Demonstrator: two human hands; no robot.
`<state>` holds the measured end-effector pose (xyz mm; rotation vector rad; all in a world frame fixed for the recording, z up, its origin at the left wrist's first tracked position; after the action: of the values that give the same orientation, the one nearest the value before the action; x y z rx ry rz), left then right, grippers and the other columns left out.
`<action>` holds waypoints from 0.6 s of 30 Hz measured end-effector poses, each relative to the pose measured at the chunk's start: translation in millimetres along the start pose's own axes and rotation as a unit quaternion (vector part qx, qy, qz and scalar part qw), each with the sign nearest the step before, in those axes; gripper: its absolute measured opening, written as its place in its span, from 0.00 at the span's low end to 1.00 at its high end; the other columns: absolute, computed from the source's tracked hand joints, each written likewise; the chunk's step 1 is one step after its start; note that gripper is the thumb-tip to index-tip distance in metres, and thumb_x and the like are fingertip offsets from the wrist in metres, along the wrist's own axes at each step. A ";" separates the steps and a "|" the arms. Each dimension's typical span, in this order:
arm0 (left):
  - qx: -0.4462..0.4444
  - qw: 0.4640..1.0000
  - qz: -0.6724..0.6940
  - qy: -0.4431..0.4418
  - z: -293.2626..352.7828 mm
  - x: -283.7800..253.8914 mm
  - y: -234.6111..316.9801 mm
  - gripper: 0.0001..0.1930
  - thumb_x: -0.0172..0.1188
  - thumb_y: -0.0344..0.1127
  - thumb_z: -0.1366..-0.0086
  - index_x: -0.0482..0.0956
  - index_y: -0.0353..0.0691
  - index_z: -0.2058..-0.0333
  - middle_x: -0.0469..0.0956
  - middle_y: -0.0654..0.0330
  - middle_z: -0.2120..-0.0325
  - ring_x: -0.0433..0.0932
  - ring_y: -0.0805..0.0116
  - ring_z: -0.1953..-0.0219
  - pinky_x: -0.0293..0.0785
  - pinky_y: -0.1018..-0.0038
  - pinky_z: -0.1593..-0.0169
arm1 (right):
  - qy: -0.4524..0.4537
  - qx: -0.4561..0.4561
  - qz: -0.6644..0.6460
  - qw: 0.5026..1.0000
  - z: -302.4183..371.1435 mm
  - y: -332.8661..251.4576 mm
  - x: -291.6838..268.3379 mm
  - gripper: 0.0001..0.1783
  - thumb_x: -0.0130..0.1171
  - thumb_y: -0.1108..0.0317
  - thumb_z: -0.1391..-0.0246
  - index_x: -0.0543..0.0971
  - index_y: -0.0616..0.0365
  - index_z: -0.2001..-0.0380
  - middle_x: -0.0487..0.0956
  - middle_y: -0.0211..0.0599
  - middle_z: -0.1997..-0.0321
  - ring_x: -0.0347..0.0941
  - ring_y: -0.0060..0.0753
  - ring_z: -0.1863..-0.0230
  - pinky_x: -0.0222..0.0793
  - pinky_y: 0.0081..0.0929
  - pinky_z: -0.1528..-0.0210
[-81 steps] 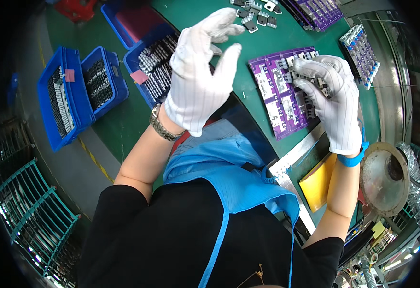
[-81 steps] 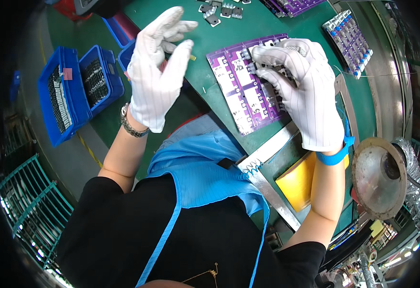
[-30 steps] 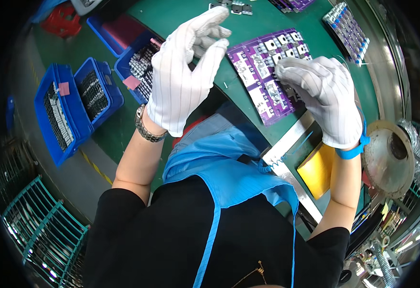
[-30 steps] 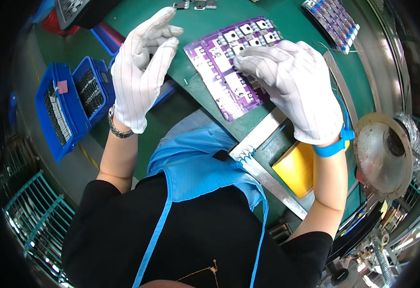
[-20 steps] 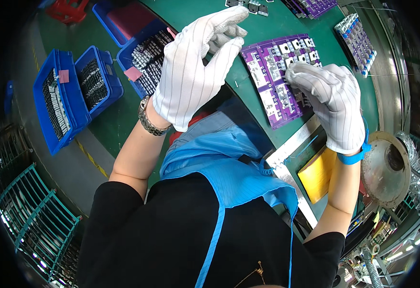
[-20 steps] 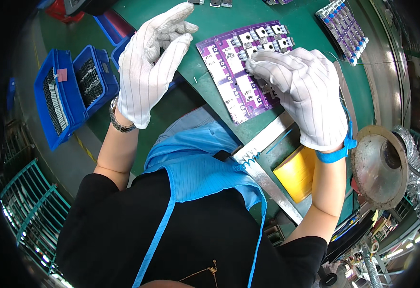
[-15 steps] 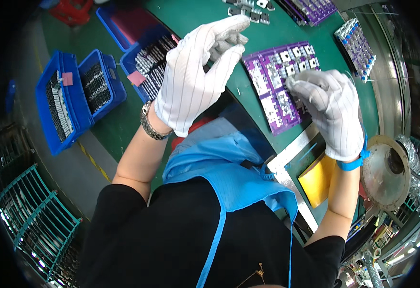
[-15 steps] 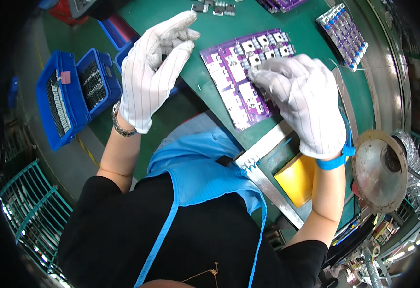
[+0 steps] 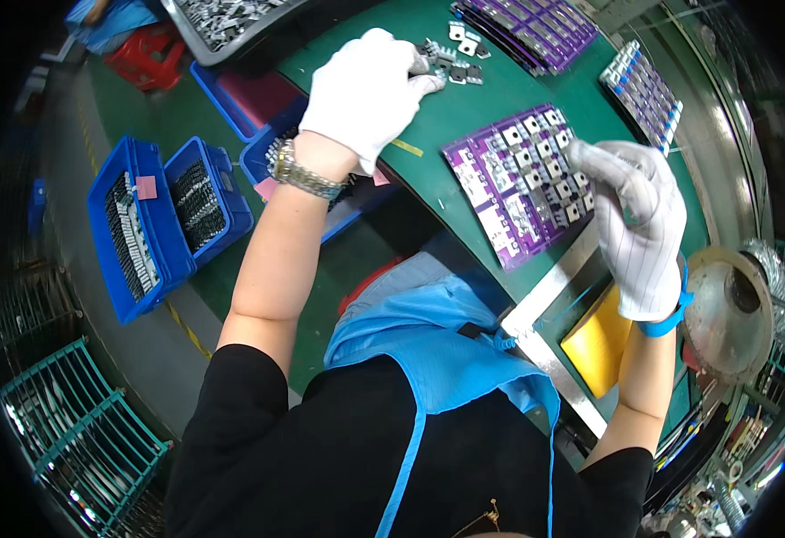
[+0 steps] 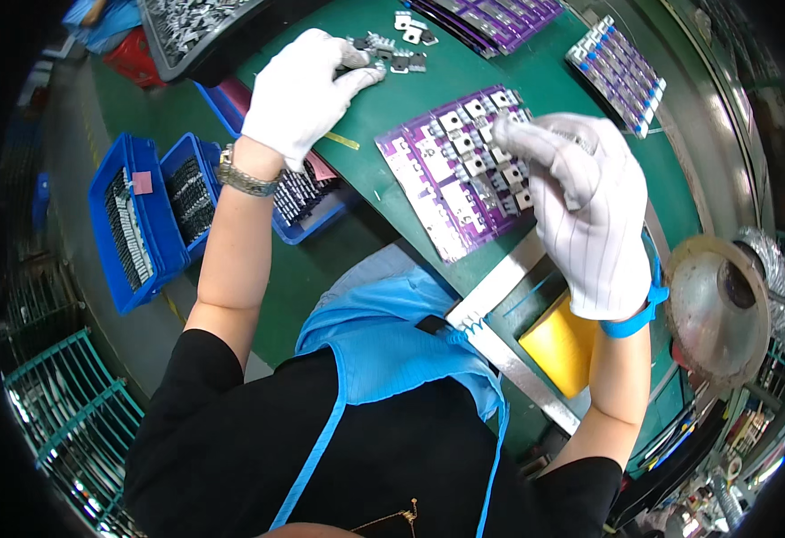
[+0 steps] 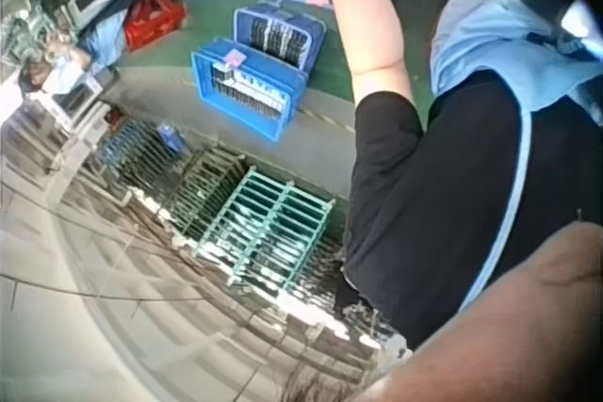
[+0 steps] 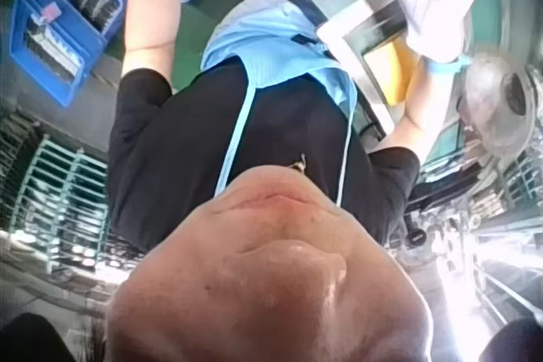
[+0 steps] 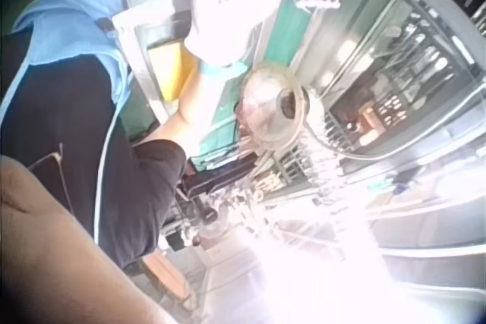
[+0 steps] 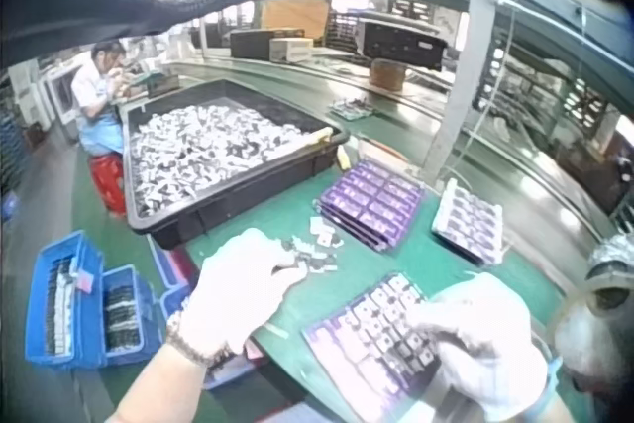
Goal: The person places small electronic components onto a PCB board by hand, using both hands at a workbench.
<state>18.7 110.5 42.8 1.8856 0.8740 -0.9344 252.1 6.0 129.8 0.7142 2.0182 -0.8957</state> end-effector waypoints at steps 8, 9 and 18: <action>-0.023 0.843 0.538 -0.005 34.0 -24.5 76.1 0.11 0.67 0.30 0.27 0.84 0.30 0.52 0.89 0.57 0.62 0.87 0.75 0.60 0.82 0.79 0.54 | 0.012 0.238 -0.352 0.905 4.5 5.6 22.8 0.21 0.59 0.65 0.26 0.79 0.63 0.35 0.83 0.37 0.38 0.80 0.26 0.43 0.73 0.23 0.40; 0.126 0.941 0.310 0.043 33.2 -41.3 93.6 0.11 0.67 0.34 0.27 0.85 0.32 0.54 0.89 0.59 0.64 0.86 0.77 0.62 0.81 0.79 0.56 | 0.000 0.255 -0.317 0.913 4.4 10.0 23.5 0.21 0.60 0.65 0.26 0.81 0.62 0.37 0.84 0.37 0.39 0.79 0.27 0.42 0.73 0.24 0.39; 0.052 0.909 0.412 -0.032 39.8 -26.1 88.2 0.17 0.60 0.31 0.26 0.81 0.34 0.41 0.88 0.56 0.52 0.87 0.71 0.56 0.82 0.76 0.51 | 0.050 0.176 -0.306 0.934 4.2 7.5 8.4 0.14 0.60 0.68 0.27 0.85 0.61 0.44 0.85 0.36 0.42 0.78 0.29 0.40 0.70 0.27 0.34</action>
<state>69.1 33.7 82.7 2.0177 -0.0627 -0.5028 255.0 8.6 118.4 0.3036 2.2365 -1.6405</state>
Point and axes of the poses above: each hand's wrist, its own z-axis away from the middle knuckle, its own x-axis out of the palm, y = z × x, the point moved 7 cm from there along -z, towards the middle knuckle
